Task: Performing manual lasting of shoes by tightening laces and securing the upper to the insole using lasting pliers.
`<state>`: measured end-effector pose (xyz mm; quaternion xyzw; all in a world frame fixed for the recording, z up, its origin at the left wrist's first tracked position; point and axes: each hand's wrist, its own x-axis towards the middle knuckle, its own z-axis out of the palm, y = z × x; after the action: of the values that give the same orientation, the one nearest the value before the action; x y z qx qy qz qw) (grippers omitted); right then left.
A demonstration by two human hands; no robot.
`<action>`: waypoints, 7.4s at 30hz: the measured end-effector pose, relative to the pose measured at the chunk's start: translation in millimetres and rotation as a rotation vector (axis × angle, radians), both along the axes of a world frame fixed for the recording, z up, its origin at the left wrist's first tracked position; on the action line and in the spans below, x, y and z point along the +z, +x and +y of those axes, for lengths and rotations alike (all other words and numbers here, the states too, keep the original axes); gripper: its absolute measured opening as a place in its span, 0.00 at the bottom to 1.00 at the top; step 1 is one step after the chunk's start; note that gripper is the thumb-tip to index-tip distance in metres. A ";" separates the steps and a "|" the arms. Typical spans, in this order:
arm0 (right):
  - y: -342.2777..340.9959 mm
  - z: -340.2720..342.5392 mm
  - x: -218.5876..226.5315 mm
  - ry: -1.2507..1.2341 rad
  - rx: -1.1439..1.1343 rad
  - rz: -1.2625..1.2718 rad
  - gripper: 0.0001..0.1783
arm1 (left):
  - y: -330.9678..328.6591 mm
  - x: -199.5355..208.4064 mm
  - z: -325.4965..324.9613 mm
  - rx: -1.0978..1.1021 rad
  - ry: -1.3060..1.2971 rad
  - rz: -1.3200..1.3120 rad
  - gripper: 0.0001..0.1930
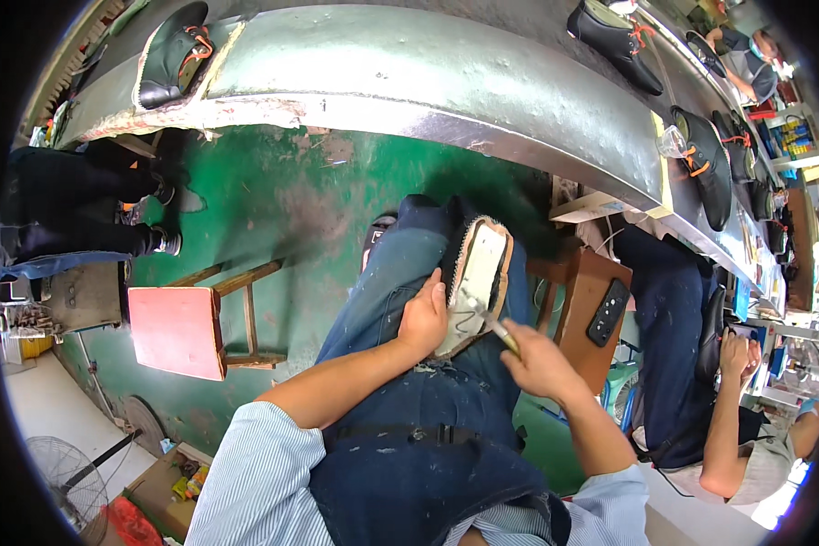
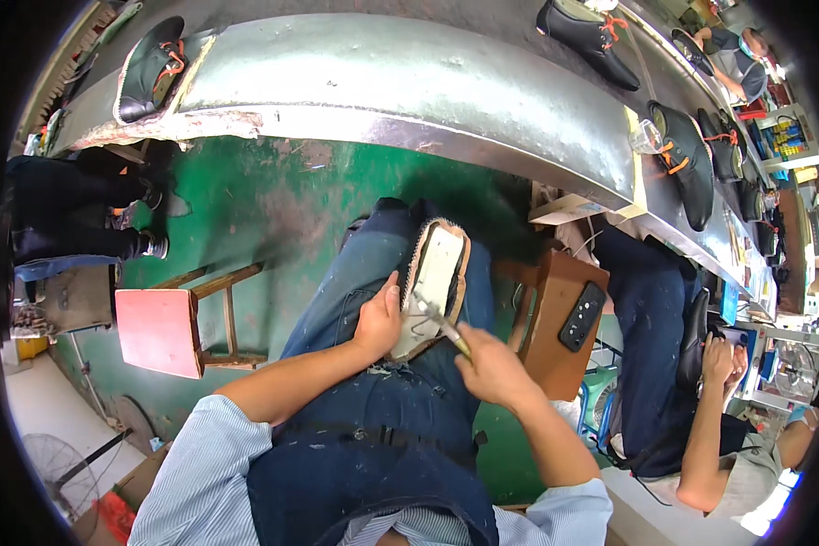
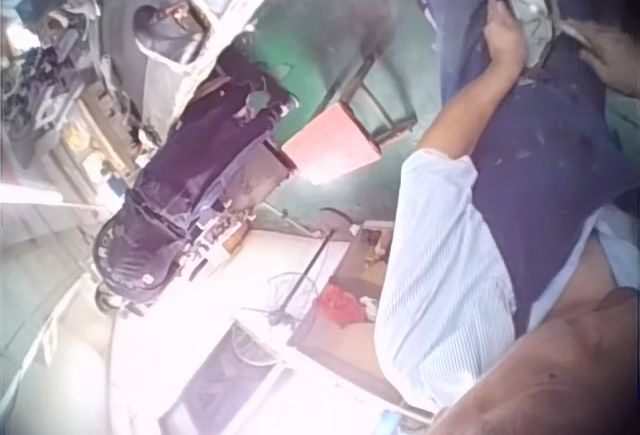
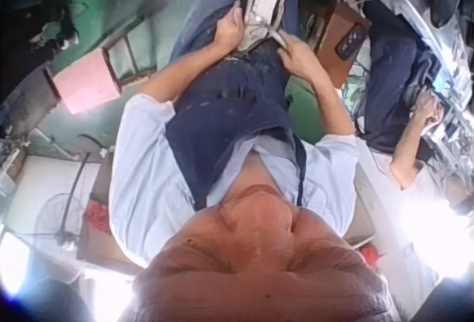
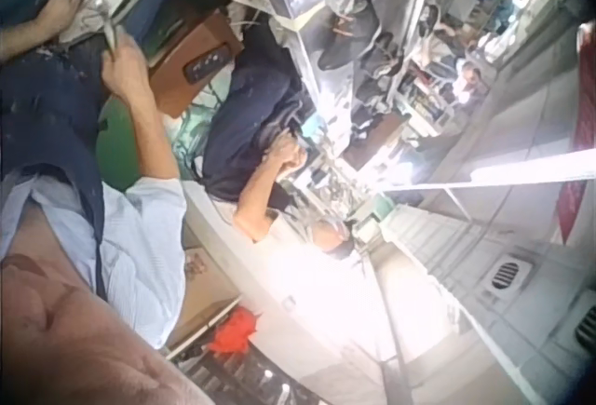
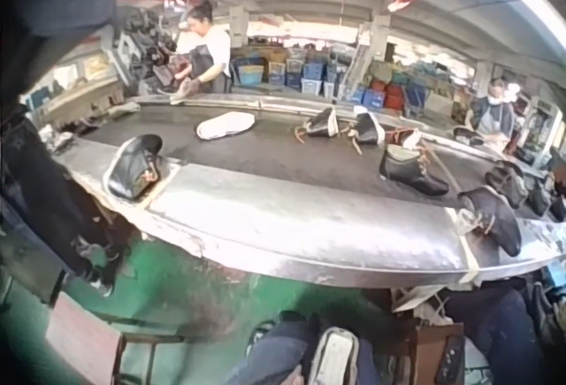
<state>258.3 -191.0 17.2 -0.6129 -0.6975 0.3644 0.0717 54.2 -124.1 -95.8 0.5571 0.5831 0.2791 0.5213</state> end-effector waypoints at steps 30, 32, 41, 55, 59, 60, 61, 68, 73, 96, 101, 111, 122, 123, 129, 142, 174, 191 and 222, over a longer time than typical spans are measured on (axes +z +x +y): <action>8.0 84.4 6.1 0.096 -0.250 0.230 0.17 | -17.2 65.5 45.6 -0.809 0.088 0.451 0.31; 6.3 99.1 -7.0 -0.019 -0.079 -0.091 0.18 | -16.7 63.6 48.8 -0.880 0.123 0.492 0.32; 5.8 76.3 -7.1 -0.172 -0.054 -0.175 0.20 | -21.6 85.6 39.5 -0.907 0.088 0.540 0.36; -8.5 -0.6 -16.0 -0.273 -0.136 0.071 0.19 | -47.8 38.1 -11.2 -0.406 0.151 0.091 0.49; -2.1 -47.6 -48.6 -0.193 -0.519 0.500 0.21 | -46.2 89.6 18.9 -0.567 -0.375 0.197 0.50; -3.0 -57.5 -53.3 -0.211 -0.656 0.638 0.22 | -54.2 90.0 19.0 -0.551 -0.145 0.156 0.47; -3.8 -67.8 -57.4 -0.230 -0.799 0.777 0.23 | -58.2 98.2 21.3 -0.539 0.079 0.112 0.44; -5.5 -91.2 -52.4 -0.238 -0.854 0.876 0.24 | -31.8 183.8 88.3 -0.452 0.482 -0.554 0.33; -10.8 -90.4 -35.3 -0.241 -0.775 0.835 0.21 | 20.6 120.2 139.3 -0.531 -0.290 -0.071 0.24; -2.5 55.0 53.8 -0.299 -0.009 -0.123 0.15 | 3.3 7.3 34.9 -0.255 -0.361 -0.588 0.33; -54.4 -12.0 -25.9 0.039 -0.583 0.333 0.17 | 8.9 39.9 58.3 -0.266 -0.565 -0.792 0.35; 1.1 20.1 -13.2 -0.592 -0.555 0.785 0.16 | 15.2 58.8 65.1 -0.150 -0.594 -0.729 0.31; 22.4 -3.9 -35.0 -0.882 -0.678 1.573 0.23 | 31.1 49.7 73.2 -0.085 -0.626 -0.508 0.23; 31.8 3.2 -17.4 -0.838 -0.662 1.311 0.23 | 31.8 49.1 75.4 -0.087 -0.620 -0.505 0.23; 25.4 51.8 19.9 -0.285 -0.458 0.475 0.20 | 38.8 58.4 70.9 -0.196 -0.555 -0.338 0.26; 18.9 -6.7 32.8 -0.156 0.056 0.153 0.30 | 29.4 94.0 114.7 -0.546 -0.823 -0.110 0.24; 8.4 -26.9 -40.1 0.167 -0.204 0.089 0.14 | 10.1 51.6 59.3 -0.393 -0.694 -0.769 0.49; 22.2 18.6 3.0 -0.228 -0.369 0.225 0.16 | 24.8 40.3 38.6 -0.218 -0.290 -0.233 0.41; -10.8 -28.4 10.6 0.027 -0.367 0.412 0.17 | -15.5 7.9 -9.4 -0.412 -0.152 -0.241 0.51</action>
<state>247.5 -219.4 27.8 -0.6409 -0.5503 0.4528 0.2852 38.7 -133.5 -87.8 0.5860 0.4101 0.1867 0.6735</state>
